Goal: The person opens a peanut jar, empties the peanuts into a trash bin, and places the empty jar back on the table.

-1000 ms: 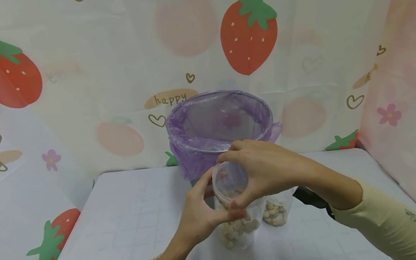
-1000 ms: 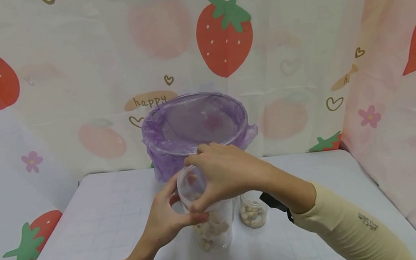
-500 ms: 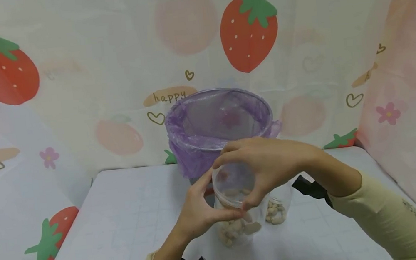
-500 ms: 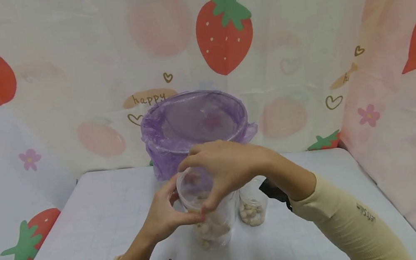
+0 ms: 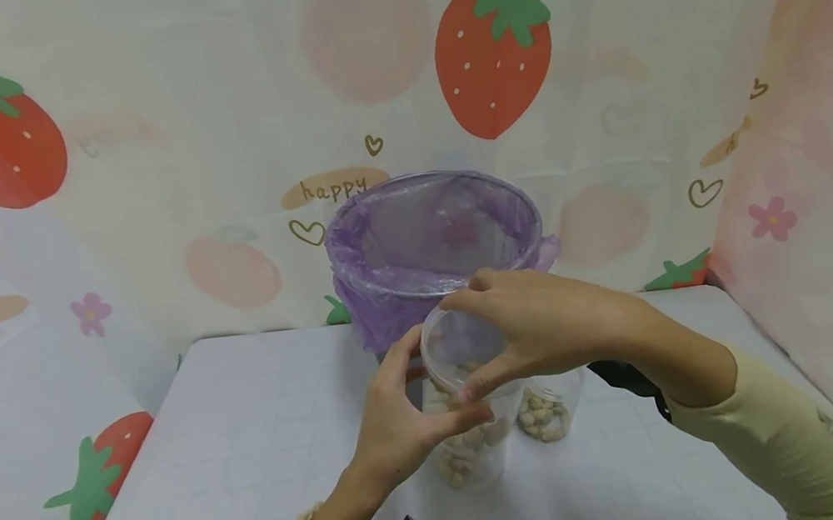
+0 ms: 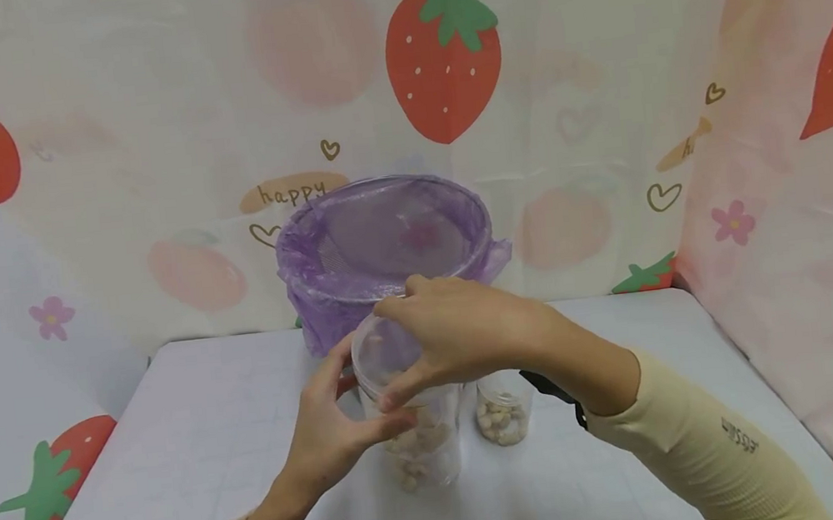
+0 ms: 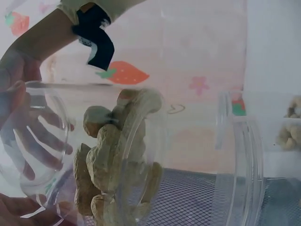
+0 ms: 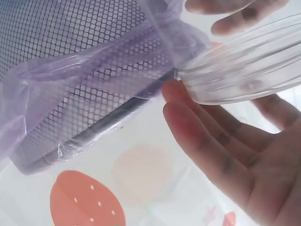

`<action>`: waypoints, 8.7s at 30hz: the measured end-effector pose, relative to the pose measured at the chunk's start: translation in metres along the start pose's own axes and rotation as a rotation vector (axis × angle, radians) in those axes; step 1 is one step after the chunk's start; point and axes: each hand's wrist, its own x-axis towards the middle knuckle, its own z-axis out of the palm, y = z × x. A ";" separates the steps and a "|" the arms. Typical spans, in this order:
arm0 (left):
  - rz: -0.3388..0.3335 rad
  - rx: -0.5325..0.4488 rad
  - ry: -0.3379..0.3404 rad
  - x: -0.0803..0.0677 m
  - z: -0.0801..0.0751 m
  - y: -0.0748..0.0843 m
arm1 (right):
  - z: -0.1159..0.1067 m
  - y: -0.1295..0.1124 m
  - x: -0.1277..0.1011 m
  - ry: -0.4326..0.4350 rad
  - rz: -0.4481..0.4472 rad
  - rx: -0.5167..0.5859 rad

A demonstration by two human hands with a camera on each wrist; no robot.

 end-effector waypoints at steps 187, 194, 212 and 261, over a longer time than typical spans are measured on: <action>-0.095 0.037 -0.139 -0.004 -0.008 -0.002 | -0.005 0.014 -0.002 0.075 -0.214 0.044; -0.104 0.030 -0.146 -0.003 -0.008 0.000 | -0.006 0.015 -0.002 0.090 -0.213 0.040; -0.059 0.026 -0.137 -0.005 -0.012 -0.004 | -0.015 0.033 -0.005 0.154 -0.139 0.050; -0.058 0.066 -0.102 -0.007 -0.014 -0.006 | 0.036 0.247 0.001 0.225 0.419 0.145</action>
